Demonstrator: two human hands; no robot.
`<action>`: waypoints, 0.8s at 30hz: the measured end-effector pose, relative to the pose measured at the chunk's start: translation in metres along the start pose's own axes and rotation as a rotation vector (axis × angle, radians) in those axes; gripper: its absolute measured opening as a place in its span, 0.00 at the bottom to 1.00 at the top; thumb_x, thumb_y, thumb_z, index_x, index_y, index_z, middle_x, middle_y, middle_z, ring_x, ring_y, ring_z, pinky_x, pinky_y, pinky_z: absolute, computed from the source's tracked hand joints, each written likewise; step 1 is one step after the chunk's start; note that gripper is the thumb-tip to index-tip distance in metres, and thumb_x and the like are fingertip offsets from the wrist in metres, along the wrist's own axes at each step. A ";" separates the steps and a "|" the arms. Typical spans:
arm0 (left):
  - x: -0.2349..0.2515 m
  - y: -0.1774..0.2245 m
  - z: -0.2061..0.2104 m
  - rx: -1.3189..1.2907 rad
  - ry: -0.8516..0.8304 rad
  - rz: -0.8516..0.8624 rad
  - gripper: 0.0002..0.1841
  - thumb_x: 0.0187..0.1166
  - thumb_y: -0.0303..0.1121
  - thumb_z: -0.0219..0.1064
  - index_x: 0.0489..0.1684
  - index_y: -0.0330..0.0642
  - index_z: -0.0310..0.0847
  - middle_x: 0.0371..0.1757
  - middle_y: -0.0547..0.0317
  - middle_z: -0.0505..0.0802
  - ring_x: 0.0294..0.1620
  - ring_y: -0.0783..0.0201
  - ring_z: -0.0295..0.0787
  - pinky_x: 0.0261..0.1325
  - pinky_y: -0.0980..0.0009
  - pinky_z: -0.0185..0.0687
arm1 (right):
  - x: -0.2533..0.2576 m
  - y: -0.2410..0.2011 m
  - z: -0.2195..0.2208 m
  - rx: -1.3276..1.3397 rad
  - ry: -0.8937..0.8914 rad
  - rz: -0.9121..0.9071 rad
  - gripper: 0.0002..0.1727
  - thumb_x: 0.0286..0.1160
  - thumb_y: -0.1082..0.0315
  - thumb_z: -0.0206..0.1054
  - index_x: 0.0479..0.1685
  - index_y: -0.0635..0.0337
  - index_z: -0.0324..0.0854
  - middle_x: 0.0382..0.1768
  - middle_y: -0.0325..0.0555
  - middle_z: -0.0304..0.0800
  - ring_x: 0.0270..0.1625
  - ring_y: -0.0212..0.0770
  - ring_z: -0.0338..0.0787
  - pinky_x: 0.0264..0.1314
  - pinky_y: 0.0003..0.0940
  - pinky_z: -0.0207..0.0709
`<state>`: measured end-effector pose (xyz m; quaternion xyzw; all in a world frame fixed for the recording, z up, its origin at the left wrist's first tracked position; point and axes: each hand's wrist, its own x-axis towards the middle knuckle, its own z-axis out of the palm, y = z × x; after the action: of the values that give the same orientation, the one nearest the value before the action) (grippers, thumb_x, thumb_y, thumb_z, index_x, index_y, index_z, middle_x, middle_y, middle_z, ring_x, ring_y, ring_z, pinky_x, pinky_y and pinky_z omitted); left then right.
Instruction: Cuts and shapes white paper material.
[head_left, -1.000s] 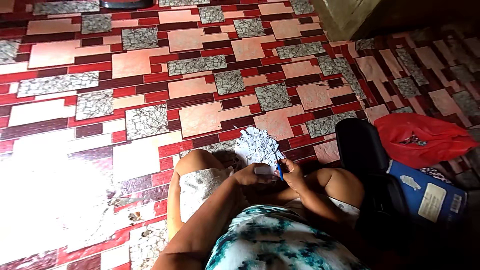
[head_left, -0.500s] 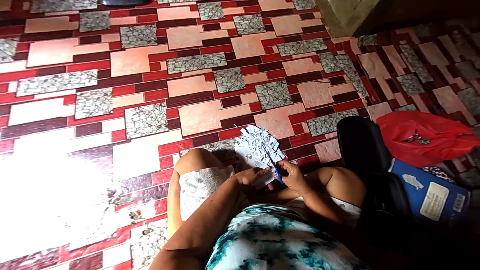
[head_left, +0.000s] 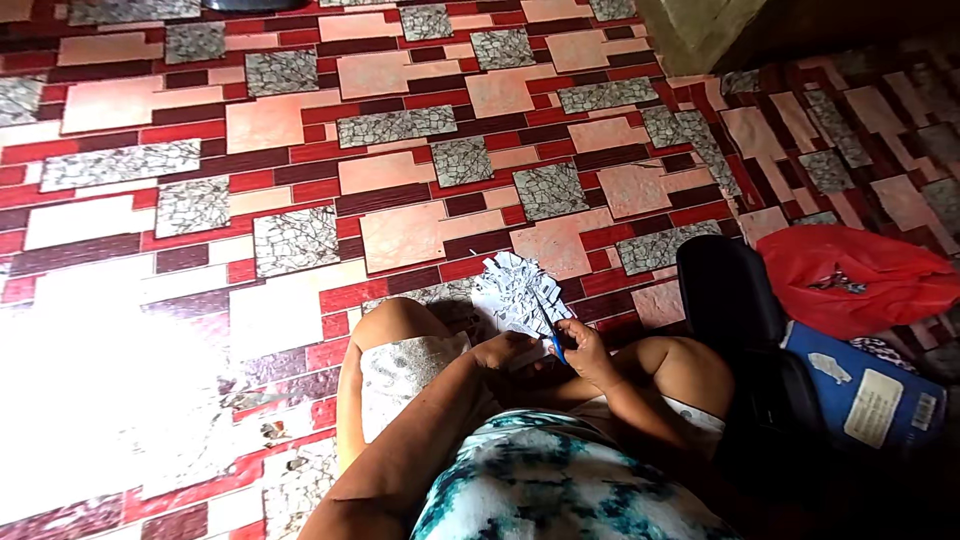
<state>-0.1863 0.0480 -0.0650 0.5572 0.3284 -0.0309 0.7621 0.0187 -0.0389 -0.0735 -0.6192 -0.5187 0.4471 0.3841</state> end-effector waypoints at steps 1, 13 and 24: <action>0.000 0.001 0.000 -0.028 0.012 -0.015 0.19 0.96 0.38 0.46 0.60 0.34 0.80 0.38 0.64 0.93 0.33 0.75 0.89 0.44 0.75 0.88 | 0.000 0.001 0.000 0.011 0.011 0.005 0.23 0.61 0.76 0.75 0.60 0.75 0.82 0.43 0.52 0.93 0.43 0.32 0.91 0.53 0.28 0.85; 0.007 -0.004 0.001 0.078 0.043 0.071 0.15 0.93 0.33 0.53 0.60 0.30 0.80 0.36 0.61 0.90 0.30 0.75 0.85 0.41 0.75 0.85 | 0.000 0.000 0.003 -0.002 0.030 0.022 0.23 0.61 0.77 0.74 0.59 0.75 0.81 0.44 0.52 0.93 0.45 0.32 0.90 0.55 0.28 0.84; 0.010 -0.007 0.000 0.229 0.039 0.174 0.14 0.88 0.33 0.62 0.57 0.29 0.82 0.39 0.58 0.88 0.36 0.78 0.81 0.49 0.76 0.80 | 0.000 0.000 0.003 0.016 0.087 0.094 0.22 0.62 0.75 0.75 0.58 0.74 0.82 0.42 0.51 0.93 0.40 0.31 0.90 0.48 0.28 0.85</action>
<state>-0.1810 0.0485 -0.0759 0.6674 0.2879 0.0090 0.6867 0.0158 -0.0391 -0.0739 -0.6587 -0.4685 0.4412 0.3898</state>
